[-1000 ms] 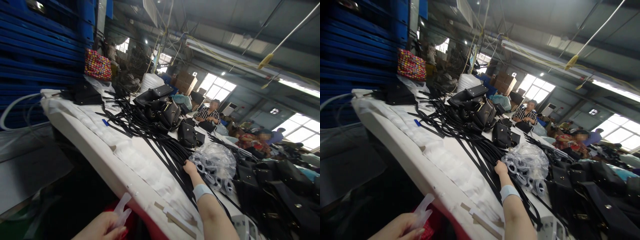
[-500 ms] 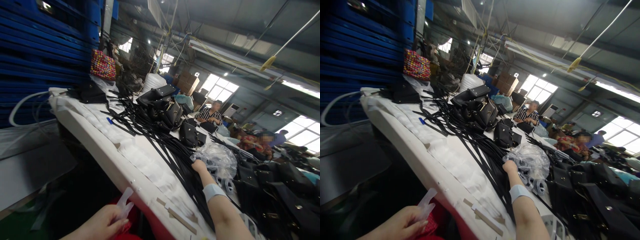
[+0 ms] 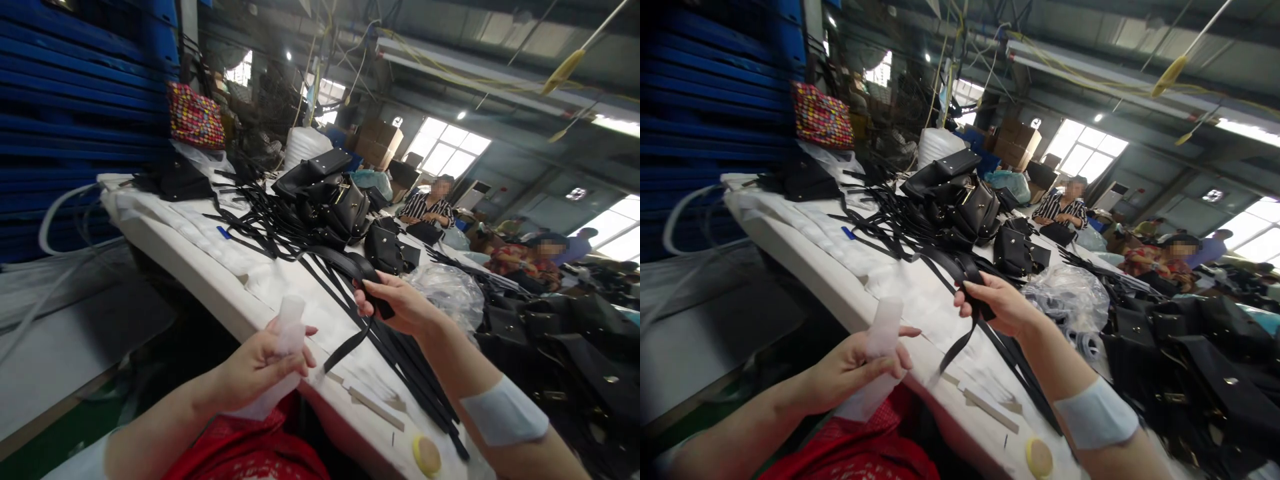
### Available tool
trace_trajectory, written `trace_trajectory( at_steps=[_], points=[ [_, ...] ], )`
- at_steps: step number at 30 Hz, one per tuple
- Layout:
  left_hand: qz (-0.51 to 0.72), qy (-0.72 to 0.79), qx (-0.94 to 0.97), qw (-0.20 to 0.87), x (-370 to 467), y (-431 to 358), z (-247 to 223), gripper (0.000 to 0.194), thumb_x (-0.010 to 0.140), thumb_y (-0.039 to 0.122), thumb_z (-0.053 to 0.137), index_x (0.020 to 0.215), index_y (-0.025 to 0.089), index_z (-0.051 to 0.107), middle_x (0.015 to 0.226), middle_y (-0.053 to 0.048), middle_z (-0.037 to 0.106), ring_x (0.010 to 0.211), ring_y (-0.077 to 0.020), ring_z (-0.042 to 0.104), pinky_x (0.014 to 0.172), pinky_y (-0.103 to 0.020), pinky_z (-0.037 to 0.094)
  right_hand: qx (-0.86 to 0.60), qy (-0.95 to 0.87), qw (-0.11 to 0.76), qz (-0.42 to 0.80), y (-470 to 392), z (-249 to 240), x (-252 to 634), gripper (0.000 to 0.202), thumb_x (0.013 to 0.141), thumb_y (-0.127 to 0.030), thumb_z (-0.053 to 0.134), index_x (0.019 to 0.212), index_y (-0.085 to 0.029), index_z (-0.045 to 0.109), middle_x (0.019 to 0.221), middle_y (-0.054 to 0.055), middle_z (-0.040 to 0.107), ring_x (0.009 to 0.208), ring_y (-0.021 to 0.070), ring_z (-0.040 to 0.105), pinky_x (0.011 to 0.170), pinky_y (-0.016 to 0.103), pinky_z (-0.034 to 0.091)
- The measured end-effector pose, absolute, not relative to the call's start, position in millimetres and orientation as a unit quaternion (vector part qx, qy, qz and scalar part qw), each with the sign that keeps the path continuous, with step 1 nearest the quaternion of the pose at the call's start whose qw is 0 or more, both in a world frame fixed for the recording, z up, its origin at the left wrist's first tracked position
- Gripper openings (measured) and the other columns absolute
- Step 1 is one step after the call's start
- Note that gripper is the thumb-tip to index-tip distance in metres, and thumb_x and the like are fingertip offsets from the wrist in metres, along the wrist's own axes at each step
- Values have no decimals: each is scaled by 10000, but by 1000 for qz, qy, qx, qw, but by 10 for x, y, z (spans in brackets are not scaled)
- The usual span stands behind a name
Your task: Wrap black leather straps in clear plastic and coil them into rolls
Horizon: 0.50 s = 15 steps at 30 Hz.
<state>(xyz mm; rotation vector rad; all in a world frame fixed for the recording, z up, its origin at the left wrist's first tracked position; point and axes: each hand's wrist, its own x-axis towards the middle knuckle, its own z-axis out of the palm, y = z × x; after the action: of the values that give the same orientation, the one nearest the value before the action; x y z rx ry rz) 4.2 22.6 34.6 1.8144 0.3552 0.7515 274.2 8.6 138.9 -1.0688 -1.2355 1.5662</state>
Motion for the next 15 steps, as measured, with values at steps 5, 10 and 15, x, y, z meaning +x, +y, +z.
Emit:
trace_trajectory(
  at_steps=[5,10,15],
  points=[
    [244,45,758,603,88,173,346,487,932,529,485,806,140,748,928,-123,742,1003,-251,635,983,-370,445,-319,-363,586,650,-60,904,2077,143,846,-272,702,949,-175,681,814,8,668,638,79,568,677,236,507],
    [136,29,720,680,-20,-6,15,572,918,583,461,833,88,734,827,-160,731,753,-213,664,710,-284,526,-316,-257,741,535,153,723,2206,182,805,-261,727,981,-223,701,897,-9,703,748,86,617,800,235,518],
    [265,141,797,524,-99,-45,-51,470,963,467,439,801,120,712,761,-98,697,739,-175,630,739,-264,483,-397,-207,675,587,196,174,2258,317,817,-405,690,1063,-204,692,1025,54,710,871,152,647,786,282,516]
  ],
)
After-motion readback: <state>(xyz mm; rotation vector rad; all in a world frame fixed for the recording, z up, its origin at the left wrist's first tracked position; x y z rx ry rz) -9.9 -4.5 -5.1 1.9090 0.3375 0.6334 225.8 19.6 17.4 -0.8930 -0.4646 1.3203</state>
